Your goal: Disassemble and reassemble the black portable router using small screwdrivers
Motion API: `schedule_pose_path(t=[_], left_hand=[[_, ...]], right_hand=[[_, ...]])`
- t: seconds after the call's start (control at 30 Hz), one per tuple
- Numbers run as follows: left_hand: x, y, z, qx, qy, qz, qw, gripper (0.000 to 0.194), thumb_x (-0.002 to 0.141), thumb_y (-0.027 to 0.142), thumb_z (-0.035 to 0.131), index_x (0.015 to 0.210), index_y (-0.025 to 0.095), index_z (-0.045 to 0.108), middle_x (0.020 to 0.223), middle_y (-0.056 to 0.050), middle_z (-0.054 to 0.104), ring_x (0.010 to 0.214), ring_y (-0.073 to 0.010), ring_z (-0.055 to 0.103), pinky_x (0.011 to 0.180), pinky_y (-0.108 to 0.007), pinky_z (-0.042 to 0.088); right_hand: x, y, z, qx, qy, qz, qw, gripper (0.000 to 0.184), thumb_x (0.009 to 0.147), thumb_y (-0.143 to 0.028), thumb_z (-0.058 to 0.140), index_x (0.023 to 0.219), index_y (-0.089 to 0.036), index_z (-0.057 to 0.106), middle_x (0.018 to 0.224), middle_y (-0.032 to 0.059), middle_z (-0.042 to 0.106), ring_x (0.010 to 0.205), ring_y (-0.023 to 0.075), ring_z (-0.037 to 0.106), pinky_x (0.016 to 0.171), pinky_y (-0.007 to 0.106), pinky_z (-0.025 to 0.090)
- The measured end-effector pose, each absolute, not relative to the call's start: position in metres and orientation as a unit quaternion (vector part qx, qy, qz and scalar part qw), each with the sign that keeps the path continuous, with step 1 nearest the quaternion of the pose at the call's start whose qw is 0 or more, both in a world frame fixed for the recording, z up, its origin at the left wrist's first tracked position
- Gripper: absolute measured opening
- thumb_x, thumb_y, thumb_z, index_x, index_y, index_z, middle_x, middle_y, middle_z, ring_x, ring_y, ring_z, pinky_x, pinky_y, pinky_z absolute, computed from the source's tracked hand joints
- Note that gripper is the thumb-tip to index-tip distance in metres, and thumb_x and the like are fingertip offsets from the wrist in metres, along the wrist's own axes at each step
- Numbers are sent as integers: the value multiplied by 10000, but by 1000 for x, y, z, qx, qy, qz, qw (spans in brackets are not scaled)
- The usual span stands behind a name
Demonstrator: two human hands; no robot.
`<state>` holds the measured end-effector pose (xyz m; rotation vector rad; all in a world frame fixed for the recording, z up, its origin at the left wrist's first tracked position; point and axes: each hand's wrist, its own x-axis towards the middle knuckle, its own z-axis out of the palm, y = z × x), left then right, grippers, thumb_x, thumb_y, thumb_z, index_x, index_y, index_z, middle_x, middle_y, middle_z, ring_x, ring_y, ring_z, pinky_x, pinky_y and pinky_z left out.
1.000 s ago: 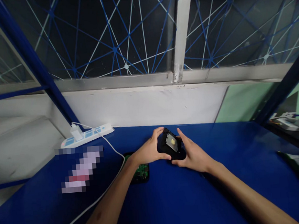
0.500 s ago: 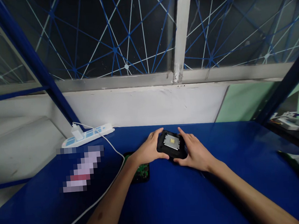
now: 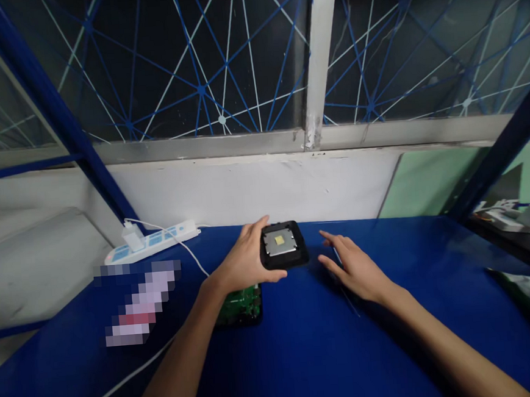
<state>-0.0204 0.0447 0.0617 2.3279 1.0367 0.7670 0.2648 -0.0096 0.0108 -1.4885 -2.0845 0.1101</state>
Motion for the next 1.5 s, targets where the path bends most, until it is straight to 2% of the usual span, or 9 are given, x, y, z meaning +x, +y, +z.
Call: schedule_pose_path(t=[0.07, 0.13, 0.3, 0.53, 0.77, 0.87, 1.03, 1.13, 1.5], left_hand=[[-30, 45, 70, 831, 406, 293, 242, 1184, 646, 446, 826, 1568, 239, 111, 1526, -194, 289, 1374, -455, 360, 1101, -633, 328], [-39, 46, 77, 825, 410, 310, 236, 1153, 663, 419, 807, 1564, 255, 107, 1516, -188, 331, 1370, -463, 365, 1093, -643, 326], [-45, 38, 80, 840, 395, 273, 254, 1135, 670, 429, 805, 1562, 268, 122, 1494, -182, 373, 1345, -455, 408, 1076, -643, 345], [-14, 1, 40, 892, 340, 175, 242, 1207, 482, 483, 887, 1509, 236, 303, 1372, -146, 463, 1283, -403, 470, 1088, -547, 397], [1, -8, 14, 911, 321, 122, 228, 1212, 475, 607, 844, 1500, 203, 339, 1301, -158, 498, 1255, -419, 466, 1066, -553, 388], [2, -8, 12, 912, 322, 124, 223, 1183, 522, 639, 827, 1507, 211, 330, 1314, -166, 502, 1266, -421, 459, 1077, -563, 368], [3, -9, 12, 916, 308, 116, 230, 1129, 589, 667, 793, 1511, 203, 334, 1437, -184, 456, 1392, -456, 333, 1122, -586, 308], [3, -9, 12, 920, 304, 95, 228, 1102, 622, 660, 780, 1520, 221, 317, 1511, -159, 416, 1438, -455, 267, 1139, -600, 279], [4, -7, 12, 932, 279, 103, 207, 1058, 647, 660, 771, 1498, 178, 365, 1482, -158, 465, 1380, -414, 367, 1147, -563, 299]], right_hand=[[269, -6, 6, -575, -786, 12, 229, 490, 992, -444, 437, 1397, -185, 527, 1083, 137, 693, 1037, 310, 602, 937, 510, 486], [270, -5, 2, -582, -793, -10, 177, 438, 975, -446, 469, 1314, -212, 618, 1028, 130, 706, 981, 317, 593, 886, 502, 487], [262, -8, -2, -605, -783, -39, 141, 400, 924, -453, 567, 1245, -236, 665, 1039, 132, 713, 1002, 336, 571, 866, 474, 463], [255, -10, -4, -621, -771, -41, 137, 276, 913, -285, 544, 1133, -188, 678, 999, 128, 731, 974, 325, 568, 854, 451, 439], [256, -7, -5, -626, -752, 1, 206, 257, 914, -294, 536, 1123, -202, 656, 946, 94, 726, 906, 286, 585, 854, 428, 445], [256, -7, -2, -619, -731, 28, 286, 257, 932, -332, 535, 1138, -209, 626, 894, 67, 701, 872, 259, 613, 829, 410, 475], [254, -13, 6, -586, -671, 65, 449, 343, 957, -417, 532, 1225, -205, 555, 893, 42, 637, 641, 166, 620, 662, 343, 523], [252, -18, 8, -543, -666, 32, 511, 352, 967, -395, 546, 1273, -224, 524, 915, 37, 597, 650, 152, 621, 674, 345, 542], [243, -30, 10, -460, -704, -26, 540, 322, 971, -263, 578, 1282, -260, 493, 896, 25, 524, 741, 159, 566, 684, 339, 544]])
